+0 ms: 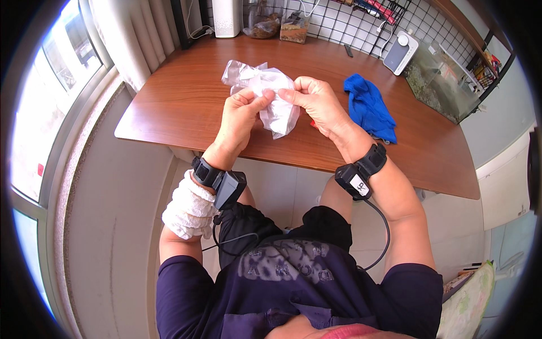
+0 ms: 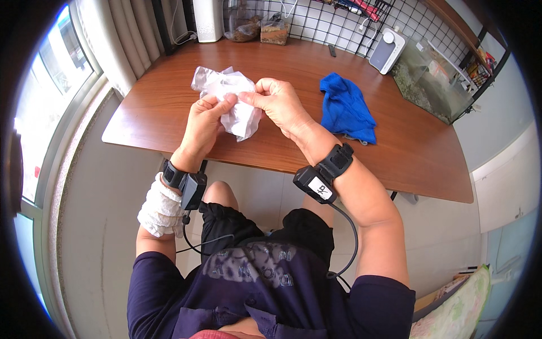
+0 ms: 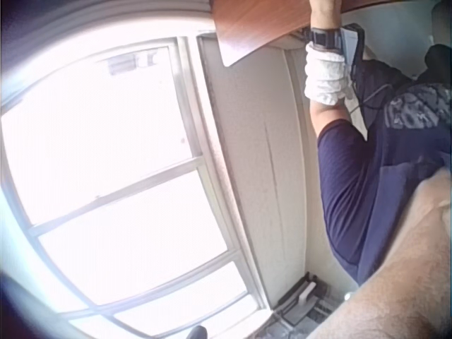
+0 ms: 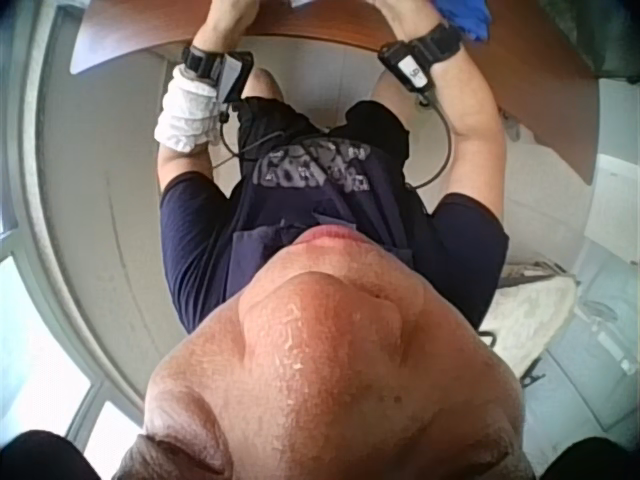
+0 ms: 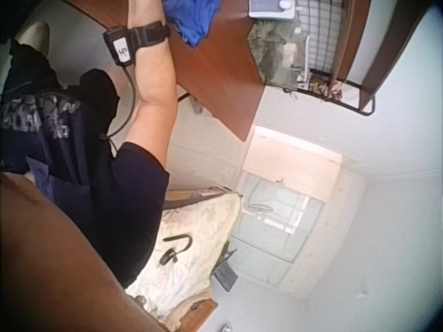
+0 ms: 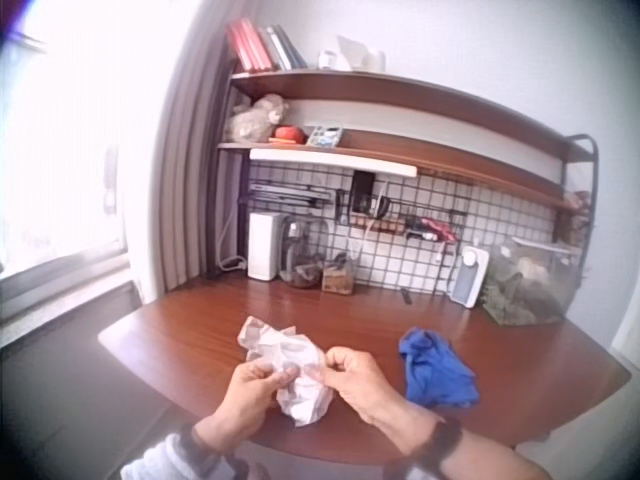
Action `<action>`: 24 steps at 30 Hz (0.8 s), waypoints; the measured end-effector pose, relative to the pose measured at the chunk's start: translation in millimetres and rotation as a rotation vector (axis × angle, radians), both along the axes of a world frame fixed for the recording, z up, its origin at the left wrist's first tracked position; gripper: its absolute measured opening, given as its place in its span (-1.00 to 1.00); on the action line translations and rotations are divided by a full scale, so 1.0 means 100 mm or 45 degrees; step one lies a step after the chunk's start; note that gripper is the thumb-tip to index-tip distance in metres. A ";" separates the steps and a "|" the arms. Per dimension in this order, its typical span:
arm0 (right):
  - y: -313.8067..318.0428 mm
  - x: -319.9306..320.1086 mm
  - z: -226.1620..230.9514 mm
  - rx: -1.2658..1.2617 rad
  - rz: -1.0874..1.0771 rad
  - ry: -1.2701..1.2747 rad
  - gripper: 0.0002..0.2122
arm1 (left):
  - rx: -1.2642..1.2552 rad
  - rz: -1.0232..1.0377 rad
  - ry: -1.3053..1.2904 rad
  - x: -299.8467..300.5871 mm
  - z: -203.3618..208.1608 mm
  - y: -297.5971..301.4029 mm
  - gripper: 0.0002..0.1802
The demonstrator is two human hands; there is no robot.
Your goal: The person wipes a glass-topped desk and a window ledge with a cloth, then picks up a small red packet and removes a clear plastic glove.
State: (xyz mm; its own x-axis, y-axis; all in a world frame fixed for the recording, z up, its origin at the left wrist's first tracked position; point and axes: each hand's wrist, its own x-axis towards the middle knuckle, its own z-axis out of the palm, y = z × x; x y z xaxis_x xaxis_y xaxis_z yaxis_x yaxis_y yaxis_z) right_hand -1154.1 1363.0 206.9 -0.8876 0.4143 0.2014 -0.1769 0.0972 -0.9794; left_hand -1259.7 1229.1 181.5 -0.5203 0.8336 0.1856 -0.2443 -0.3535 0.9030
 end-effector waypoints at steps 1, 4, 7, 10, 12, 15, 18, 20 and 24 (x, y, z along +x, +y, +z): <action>-0.03 0.01 0.03 0.030 -0.034 -0.041 -0.80 | -0.037 0.097 -0.066 0.01 0.01 -0.01 -0.85; -0.02 0.03 0.07 0.013 -0.069 -0.150 -0.78 | -0.052 0.204 -0.081 -0.04 -0.02 -0.01 -0.82; -0.01 -0.01 0.04 0.101 -0.085 -0.102 -0.78 | -0.059 0.274 -0.095 -0.07 -0.04 0.00 -0.81; 0.02 -0.10 -0.07 0.129 -0.038 0.141 -0.83 | 0.003 0.311 -0.169 -0.07 -0.04 0.00 -0.81; 0.02 -0.12 -0.09 0.077 -0.032 0.195 -0.87 | 0.054 0.315 -0.206 -0.09 -0.03 0.01 -0.80; 0.00 -0.08 -0.04 -0.017 -0.041 0.251 -0.91 | 0.146 0.386 -0.302 -0.12 -0.05 0.01 -0.79; 0.04 -0.02 0.10 -0.085 -0.166 0.151 -0.90 | 0.286 0.539 -0.225 -0.30 -0.13 -0.01 -0.81; 0.11 0.01 0.12 -0.011 -0.165 0.080 -0.81 | 0.292 0.521 -0.194 -0.37 -0.13 0.01 -0.88; -0.04 -0.04 0.04 -0.029 -0.051 -0.169 -0.51 | 0.291 0.314 -0.129 -0.21 -0.13 0.07 -0.82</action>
